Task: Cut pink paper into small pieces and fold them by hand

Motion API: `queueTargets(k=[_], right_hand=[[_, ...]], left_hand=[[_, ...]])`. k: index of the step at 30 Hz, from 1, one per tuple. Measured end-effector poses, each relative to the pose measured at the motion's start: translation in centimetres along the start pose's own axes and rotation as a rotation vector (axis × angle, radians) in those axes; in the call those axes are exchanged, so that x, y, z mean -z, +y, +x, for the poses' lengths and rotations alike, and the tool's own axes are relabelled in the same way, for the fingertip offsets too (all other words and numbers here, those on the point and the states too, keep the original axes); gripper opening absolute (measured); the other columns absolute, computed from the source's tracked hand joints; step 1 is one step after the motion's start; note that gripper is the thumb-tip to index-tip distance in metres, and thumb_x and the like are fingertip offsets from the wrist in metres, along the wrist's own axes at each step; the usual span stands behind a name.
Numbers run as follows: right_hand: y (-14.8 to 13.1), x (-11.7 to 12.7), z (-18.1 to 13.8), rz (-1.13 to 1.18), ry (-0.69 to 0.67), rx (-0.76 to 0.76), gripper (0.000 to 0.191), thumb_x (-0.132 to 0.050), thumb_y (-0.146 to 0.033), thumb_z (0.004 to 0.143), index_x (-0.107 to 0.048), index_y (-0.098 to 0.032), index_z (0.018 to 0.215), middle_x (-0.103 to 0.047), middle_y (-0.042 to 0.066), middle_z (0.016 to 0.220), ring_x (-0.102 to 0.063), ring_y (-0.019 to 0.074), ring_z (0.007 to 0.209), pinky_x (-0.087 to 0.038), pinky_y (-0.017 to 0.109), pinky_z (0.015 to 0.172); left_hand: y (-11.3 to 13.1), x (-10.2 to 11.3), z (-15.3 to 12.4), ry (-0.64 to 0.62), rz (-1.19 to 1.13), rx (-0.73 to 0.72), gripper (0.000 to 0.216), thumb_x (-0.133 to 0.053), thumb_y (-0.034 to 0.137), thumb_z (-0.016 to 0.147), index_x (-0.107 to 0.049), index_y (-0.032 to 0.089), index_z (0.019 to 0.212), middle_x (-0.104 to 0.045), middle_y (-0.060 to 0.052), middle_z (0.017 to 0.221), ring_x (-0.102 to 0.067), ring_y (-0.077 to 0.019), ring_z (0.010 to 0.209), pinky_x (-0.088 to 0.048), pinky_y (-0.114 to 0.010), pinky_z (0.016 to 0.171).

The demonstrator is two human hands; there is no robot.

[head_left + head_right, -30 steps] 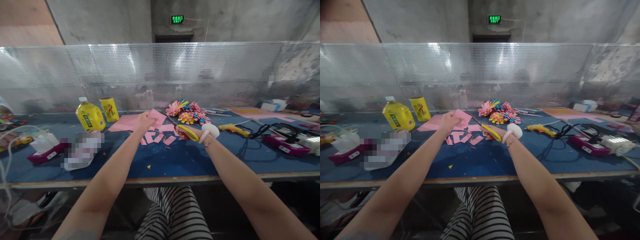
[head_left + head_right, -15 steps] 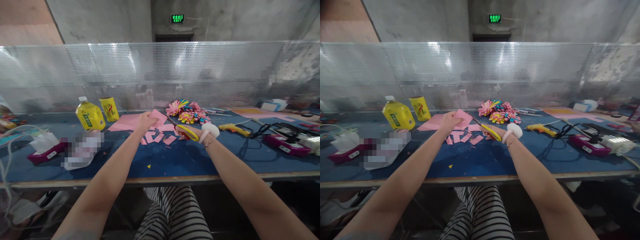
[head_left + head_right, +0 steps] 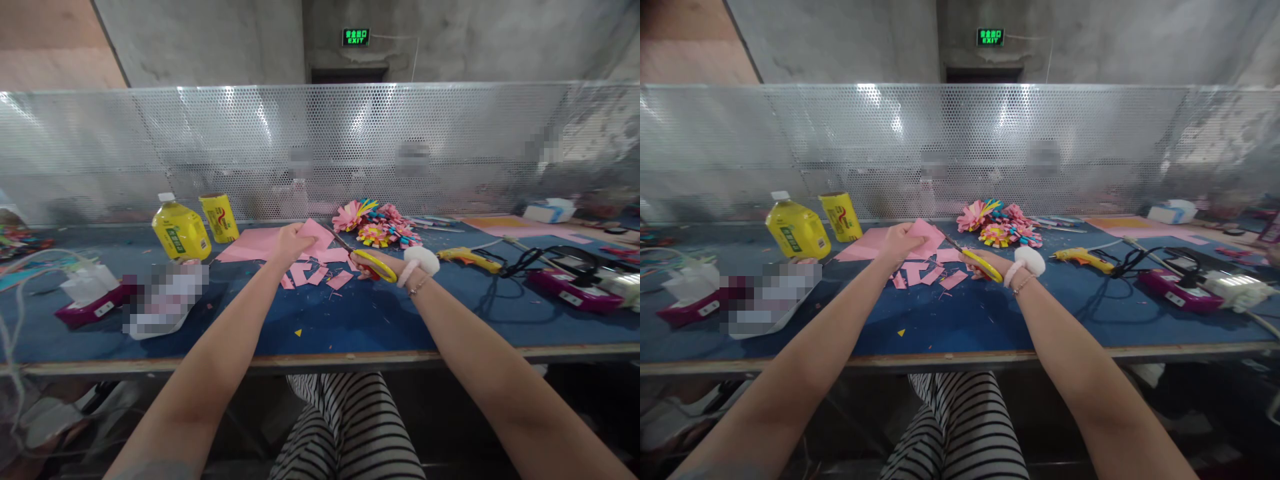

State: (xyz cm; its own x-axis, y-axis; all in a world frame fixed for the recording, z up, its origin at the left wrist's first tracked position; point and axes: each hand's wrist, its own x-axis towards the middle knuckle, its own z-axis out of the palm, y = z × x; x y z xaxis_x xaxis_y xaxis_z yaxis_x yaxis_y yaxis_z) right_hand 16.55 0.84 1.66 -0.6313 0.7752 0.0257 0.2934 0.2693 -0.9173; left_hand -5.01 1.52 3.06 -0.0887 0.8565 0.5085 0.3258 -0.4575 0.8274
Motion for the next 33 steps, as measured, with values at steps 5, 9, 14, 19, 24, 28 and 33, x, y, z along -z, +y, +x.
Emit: queueTargets(k=[5, 9, 14, 19, 24, 28, 33], right_hand=[[0.9, 0.2, 1.0, 0.059, 0.035, -0.034, 0.036, -0.060, -0.046, 0.065, -0.038, -0.018, 0.067, -0.038, -0.007, 0.057, -0.033, 0.0023, 0.042, -0.040, 0.021, 0.050], [1.5, 0.4, 1.5, -0.026, 0.062, 0.013, 0.033, -0.057, -0.045, 0.067, -0.039, -0.018, 0.067, -0.038, -0.006, 0.056, -0.033, 0.0030, 0.042, -0.038, 0.020, 0.047], [1.0, 0.7, 1.1, -0.360, 0.090, 0.069, 0.031, -0.050, -0.046, 0.073, -0.042, -0.017, 0.066, -0.041, -0.004, 0.052, -0.037, 0.0061, 0.044, -0.037, 0.022, 0.046], [0.7, 0.8, 0.8, -0.521, 0.091, 0.070, 0.034, -0.041, -0.050, 0.076, -0.042, -0.017, 0.065, -0.043, -0.003, 0.052, -0.039, 0.0079, 0.044, -0.033, 0.022, 0.042], [0.7, 0.8, 0.8, -0.558, 0.091, 0.128, 0.035, -0.038, -0.049, 0.078, -0.040, -0.017, 0.064, -0.043, -0.003, 0.052, -0.039, 0.0076, 0.043, -0.032, 0.022, 0.042], [0.7, 0.8, 0.9, -0.518, 0.099, 0.122, 0.034, -0.039, -0.050, 0.077, -0.039, -0.018, 0.064, -0.043, -0.003, 0.052, -0.038, 0.0071, 0.041, -0.032, 0.021, 0.041], [1.4, 0.6, 1.2, -0.303, 0.083, 0.047, 0.034, -0.045, -0.051, 0.074, -0.039, -0.018, 0.065, -0.039, -0.004, 0.052, -0.035, 0.0053, 0.041, -0.033, 0.019, 0.039]], left_hand=[[0.3, 0.2, -0.1, 0.029, 0.038, 0.027, 0.020, -0.063, 0.024, 0.050, -0.061, 0.012, 0.065, -0.049, 0.003, 0.053, -0.044, -0.0080, 0.050, -0.036, -0.020, 0.048], [0.3, 0.3, 0.0, 0.029, 0.026, 0.056, 0.023, -0.065, 0.027, 0.049, -0.061, 0.012, 0.066, -0.050, 0.003, 0.054, -0.045, -0.0083, 0.050, -0.037, -0.021, 0.049], [0.4, 0.4, 0.0, 0.000, -0.025, 0.063, 0.028, -0.067, 0.029, 0.047, -0.062, 0.011, 0.068, -0.054, 0.002, 0.056, -0.049, -0.0097, 0.051, -0.040, -0.022, 0.050], [0.8, 0.7, -0.2, -0.015, -0.043, 0.055, 0.026, -0.067, 0.028, 0.048, -0.061, 0.011, 0.067, -0.055, 0.002, 0.056, -0.049, -0.0092, 0.051, -0.042, -0.022, 0.051], [0.4, 0.9, -0.1, -0.049, -0.090, 0.059, 0.027, -0.067, 0.028, 0.049, -0.061, 0.012, 0.069, -0.056, 0.001, 0.058, -0.050, -0.0089, 0.051, -0.043, -0.022, 0.052], [0.1, 0.9, 0.0, -0.069, -0.131, 0.050, 0.029, -0.068, 0.029, 0.049, -0.062, 0.012, 0.072, -0.058, 0.001, 0.061, -0.052, -0.0097, 0.052, -0.043, -0.022, 0.052], [0.0, 1.1, 0.1, -0.077, -0.055, 0.065, 0.030, -0.067, 0.030, 0.049, -0.062, 0.011, 0.072, -0.058, 0.000, 0.059, -0.050, -0.0088, 0.050, -0.041, -0.022, 0.049]])
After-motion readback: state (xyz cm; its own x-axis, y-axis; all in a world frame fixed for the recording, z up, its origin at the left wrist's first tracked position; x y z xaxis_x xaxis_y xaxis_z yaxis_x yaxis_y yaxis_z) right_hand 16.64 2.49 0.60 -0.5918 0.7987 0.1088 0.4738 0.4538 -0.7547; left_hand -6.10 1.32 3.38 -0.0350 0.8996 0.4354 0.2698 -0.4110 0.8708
